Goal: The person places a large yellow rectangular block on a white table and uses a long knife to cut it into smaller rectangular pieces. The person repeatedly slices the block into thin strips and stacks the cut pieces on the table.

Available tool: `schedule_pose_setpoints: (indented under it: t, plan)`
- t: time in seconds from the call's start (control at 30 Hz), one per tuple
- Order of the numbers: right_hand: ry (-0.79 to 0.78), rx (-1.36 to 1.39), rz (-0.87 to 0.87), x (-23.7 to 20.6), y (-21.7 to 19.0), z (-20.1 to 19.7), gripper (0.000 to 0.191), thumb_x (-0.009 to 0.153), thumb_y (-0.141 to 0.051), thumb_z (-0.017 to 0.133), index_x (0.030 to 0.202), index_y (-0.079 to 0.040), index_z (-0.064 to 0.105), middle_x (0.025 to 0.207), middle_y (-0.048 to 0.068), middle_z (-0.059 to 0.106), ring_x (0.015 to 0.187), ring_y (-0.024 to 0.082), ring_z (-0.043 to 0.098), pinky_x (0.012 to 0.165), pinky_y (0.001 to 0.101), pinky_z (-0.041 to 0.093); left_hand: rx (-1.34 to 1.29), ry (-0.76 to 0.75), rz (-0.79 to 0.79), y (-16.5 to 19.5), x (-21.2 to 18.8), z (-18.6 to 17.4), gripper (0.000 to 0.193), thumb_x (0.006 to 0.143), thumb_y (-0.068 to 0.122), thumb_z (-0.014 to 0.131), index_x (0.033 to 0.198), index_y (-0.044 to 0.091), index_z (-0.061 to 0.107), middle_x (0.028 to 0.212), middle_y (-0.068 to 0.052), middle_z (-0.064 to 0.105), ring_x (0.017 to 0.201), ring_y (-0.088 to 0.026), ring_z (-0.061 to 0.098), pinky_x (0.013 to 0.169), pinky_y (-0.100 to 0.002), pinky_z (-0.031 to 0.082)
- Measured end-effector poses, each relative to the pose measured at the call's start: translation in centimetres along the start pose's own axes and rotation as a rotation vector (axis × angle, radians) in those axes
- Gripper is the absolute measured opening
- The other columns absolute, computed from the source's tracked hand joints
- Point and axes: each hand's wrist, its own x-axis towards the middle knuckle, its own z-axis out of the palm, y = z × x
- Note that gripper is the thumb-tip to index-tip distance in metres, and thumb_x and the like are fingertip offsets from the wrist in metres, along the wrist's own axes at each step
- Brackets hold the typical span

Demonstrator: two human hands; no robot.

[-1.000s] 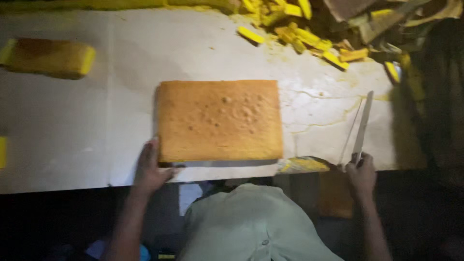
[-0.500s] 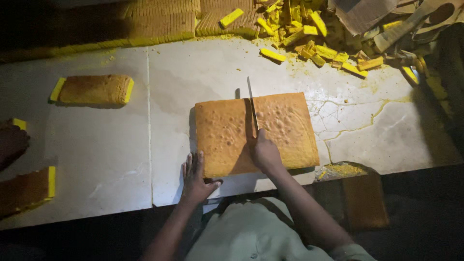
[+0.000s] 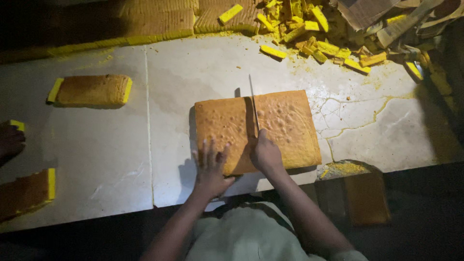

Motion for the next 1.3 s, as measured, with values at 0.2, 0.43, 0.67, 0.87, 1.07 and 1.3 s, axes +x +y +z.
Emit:
schedule_pose_setpoints:
  t: [0.2,0.43,0.67,0.87,1.07,1.3]
  plan:
    - [-0.050,-0.066,0.037,1.6,0.7,1.5,0.045,0.086,-0.022,0.067,0.115,0.000,0.040,0.082,0.030,0.070,0.082,0.051,0.068,0.072,0.0596,0.055,0.101,0.096,0.222,3.1,2.0,0.8,0.107,0.077,0.048,0.078,0.161,0.018,0.020,0.166,-0.022,0.007,0.153,-0.047,-0.001,0.113,-0.080,0.004]
    - [-0.188,-0.081,0.233,-1.0,-1.8,0.1,0.042,0.093,-0.023,0.062,0.122,-0.002,0.039,0.090,0.032,0.069,0.085,0.054,0.068,0.076,0.0604,0.055,0.449,0.137,0.261,1.7,2.4,3.1,0.085,0.089,0.028,0.056,0.165,0.020,0.018,0.167,-0.023,0.014,0.151,-0.051,0.014,0.111,-0.077,0.012]
    - [-0.155,-0.017,0.226,8.0,-5.1,-2.0,0.043,0.092,-0.024,0.064,0.121,0.002,0.047,0.104,0.036,0.068,0.098,0.055,0.067,0.084,0.0591,0.054,0.156,0.018,0.218,1.7,2.2,2.7,0.100,0.085,0.060,0.064,0.163,0.019,0.017,0.167,-0.024,0.008,0.153,-0.054,0.004,0.114,-0.081,0.008]
    - [-0.201,-0.170,0.109,7.0,-6.8,-4.1,0.053,0.083,-0.025,0.073,0.120,0.004,0.048,0.109,0.034,0.068,0.104,0.051,0.067,0.087,0.0555,0.055,0.197,0.284,0.234,2.1,1.1,3.3,0.102,0.081,0.067,0.065,0.163,0.025,0.022,0.170,-0.019,0.008,0.153,-0.052,0.005,0.114,-0.080,0.009]
    - [-0.344,-0.034,0.325,-2.8,-5.0,-4.0,0.051,0.086,-0.015,0.060,0.131,0.002,0.042,0.110,0.032,0.064,0.094,0.052,0.074,0.079,0.0553,0.059,0.563,0.603,0.262,1.9,0.7,4.8,0.094,0.090,0.063,0.067,0.166,0.030,0.023,0.173,-0.019,0.010,0.156,-0.049,0.006,0.115,-0.077,0.010]
    - [-0.319,-0.148,0.101,-15.9,2.7,-0.1,0.054,0.099,-0.015,0.052,0.147,0.003,0.034,0.104,0.034,0.069,0.096,0.050,0.069,0.083,0.0578,0.054,0.201,0.203,0.200,2.5,0.0,4.6,0.104,0.080,0.069,0.067,0.164,0.029,0.020,0.172,-0.016,0.005,0.156,-0.047,-0.001,0.114,-0.080,0.002]
